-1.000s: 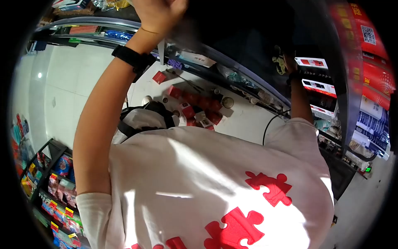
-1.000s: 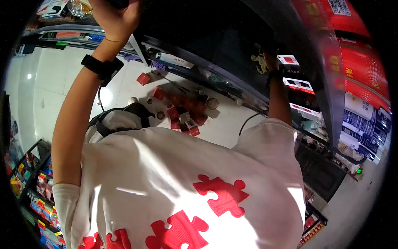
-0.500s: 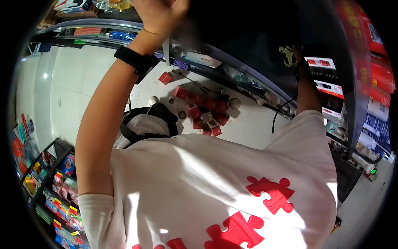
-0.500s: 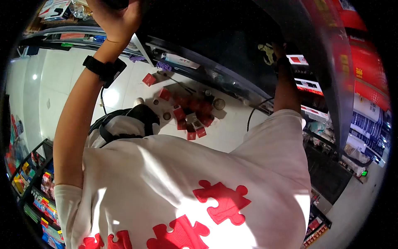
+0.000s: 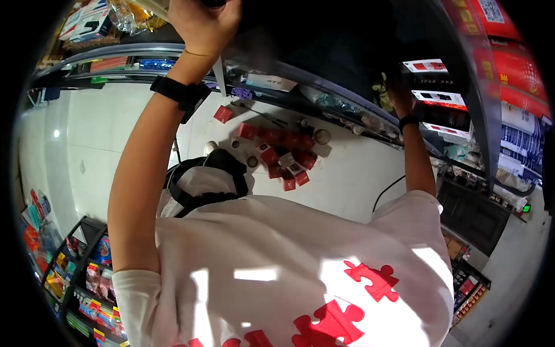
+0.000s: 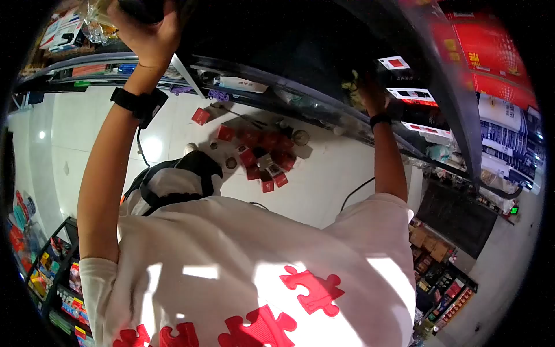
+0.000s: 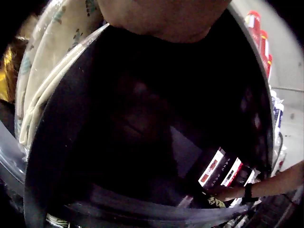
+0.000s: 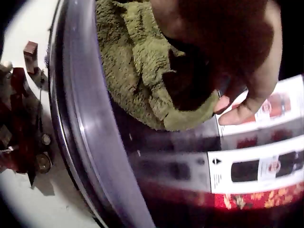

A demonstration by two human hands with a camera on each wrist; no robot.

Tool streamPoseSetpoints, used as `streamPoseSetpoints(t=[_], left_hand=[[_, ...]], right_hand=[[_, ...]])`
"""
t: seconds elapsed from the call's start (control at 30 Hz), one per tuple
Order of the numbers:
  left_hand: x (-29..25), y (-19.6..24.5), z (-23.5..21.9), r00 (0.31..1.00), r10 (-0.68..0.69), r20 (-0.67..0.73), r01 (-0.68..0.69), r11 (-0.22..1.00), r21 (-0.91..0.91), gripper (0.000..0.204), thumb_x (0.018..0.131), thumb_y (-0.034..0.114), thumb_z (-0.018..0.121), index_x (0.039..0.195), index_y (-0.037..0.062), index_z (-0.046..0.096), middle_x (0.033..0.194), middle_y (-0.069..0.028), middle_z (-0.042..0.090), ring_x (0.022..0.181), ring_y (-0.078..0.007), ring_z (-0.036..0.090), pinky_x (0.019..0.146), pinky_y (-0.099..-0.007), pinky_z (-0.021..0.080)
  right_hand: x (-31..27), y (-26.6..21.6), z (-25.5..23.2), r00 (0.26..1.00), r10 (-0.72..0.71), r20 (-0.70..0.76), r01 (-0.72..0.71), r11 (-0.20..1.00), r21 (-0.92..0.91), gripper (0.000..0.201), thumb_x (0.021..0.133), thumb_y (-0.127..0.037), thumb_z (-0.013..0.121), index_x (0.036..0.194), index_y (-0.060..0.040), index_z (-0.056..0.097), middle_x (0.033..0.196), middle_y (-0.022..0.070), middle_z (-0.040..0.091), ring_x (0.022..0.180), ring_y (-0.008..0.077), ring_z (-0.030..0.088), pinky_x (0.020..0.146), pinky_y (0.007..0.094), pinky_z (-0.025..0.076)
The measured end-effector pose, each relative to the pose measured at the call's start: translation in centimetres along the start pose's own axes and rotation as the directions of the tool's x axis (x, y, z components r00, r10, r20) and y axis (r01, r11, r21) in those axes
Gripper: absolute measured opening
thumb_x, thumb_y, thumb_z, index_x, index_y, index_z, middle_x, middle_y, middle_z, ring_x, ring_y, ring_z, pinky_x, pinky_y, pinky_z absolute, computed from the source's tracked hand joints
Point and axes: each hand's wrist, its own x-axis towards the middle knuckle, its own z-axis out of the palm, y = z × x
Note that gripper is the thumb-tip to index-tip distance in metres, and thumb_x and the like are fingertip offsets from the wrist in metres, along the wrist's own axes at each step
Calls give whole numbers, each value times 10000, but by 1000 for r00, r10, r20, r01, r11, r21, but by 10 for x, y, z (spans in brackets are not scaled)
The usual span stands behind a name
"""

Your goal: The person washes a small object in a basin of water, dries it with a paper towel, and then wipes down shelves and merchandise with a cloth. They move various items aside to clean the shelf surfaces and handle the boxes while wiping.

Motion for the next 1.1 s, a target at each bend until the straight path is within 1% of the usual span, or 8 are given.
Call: streamPoseSetpoints(t=[0.1,0.2,0.57,0.63,0.7,0.83,0.9,1.1], left_hand=[[-6,-24,6,970,223,-96,-206,966,158,911,789,279,711,1483,-43,216,1171,-210,536,995,-330,561,924,-418,432],[-8,-26,11,961,238,-143,-219,966,139,895,792,252,708,1484,-42,223,1189,-220,535,1018,-335,563,933,-414,430],[-3,-4,3,987,133,-85,-120,982,145,861,775,179,699,1471,-56,250,1259,-244,524,1104,-368,560,973,-410,417],[-4,-3,3,999,22,-38,-19,996,91,859,777,179,698,1471,-58,250,1269,-249,522,1121,-376,555,977,-411,413],[-7,-15,7,964,239,-114,-186,917,354,857,792,188,690,1480,-50,237,1242,-256,527,1099,-378,556,969,-418,413],[-6,-15,2,972,222,-76,-194,944,265,862,802,200,690,1485,-45,226,1239,-266,518,1097,-379,548,973,-424,409],[-4,-10,0,990,137,-45,-129,981,148,865,803,204,694,1485,-46,225,1246,-267,504,1098,-373,541,975,-419,406],[-2,-13,5,973,217,-74,-197,956,218,847,792,174,694,1472,-54,242,1222,-254,511,1086,-371,538,976,-408,402]], right_hand=[[11,77,81,964,-171,-206,38,848,-529,562,943,-492,544,1399,-166,504,1347,133,566,1208,347,524,904,451,478],[21,77,88,983,179,41,-157,705,691,737,931,-567,543,1521,-178,333,1483,136,431,1315,355,422,1102,516,281],[24,20,84,981,16,195,-171,558,812,841,900,-251,696,1560,-275,175,1575,197,227,1394,432,322,1144,563,278],[24,42,87,848,-426,-316,366,901,-232,823,897,-75,625,1546,-344,196,1556,221,261,1384,472,307,1113,582,327],[29,57,89,869,-413,-273,357,905,-232,807,879,-12,568,1537,-338,235,1525,233,317,1338,515,354,979,542,486],[29,63,78,982,157,105,-173,971,163,671,927,-241,570,1534,-272,285,1523,235,328,1243,525,461,1031,594,395],[48,66,82,811,518,272,-583,676,451,810,870,-611,517,1530,-191,307,1503,236,368,1242,486,481,1065,585,336],[14,-11,11,888,320,329,-448,760,471,877,814,-741,483,1423,-110,474,1423,203,485,1281,384,482,1035,474,396]])
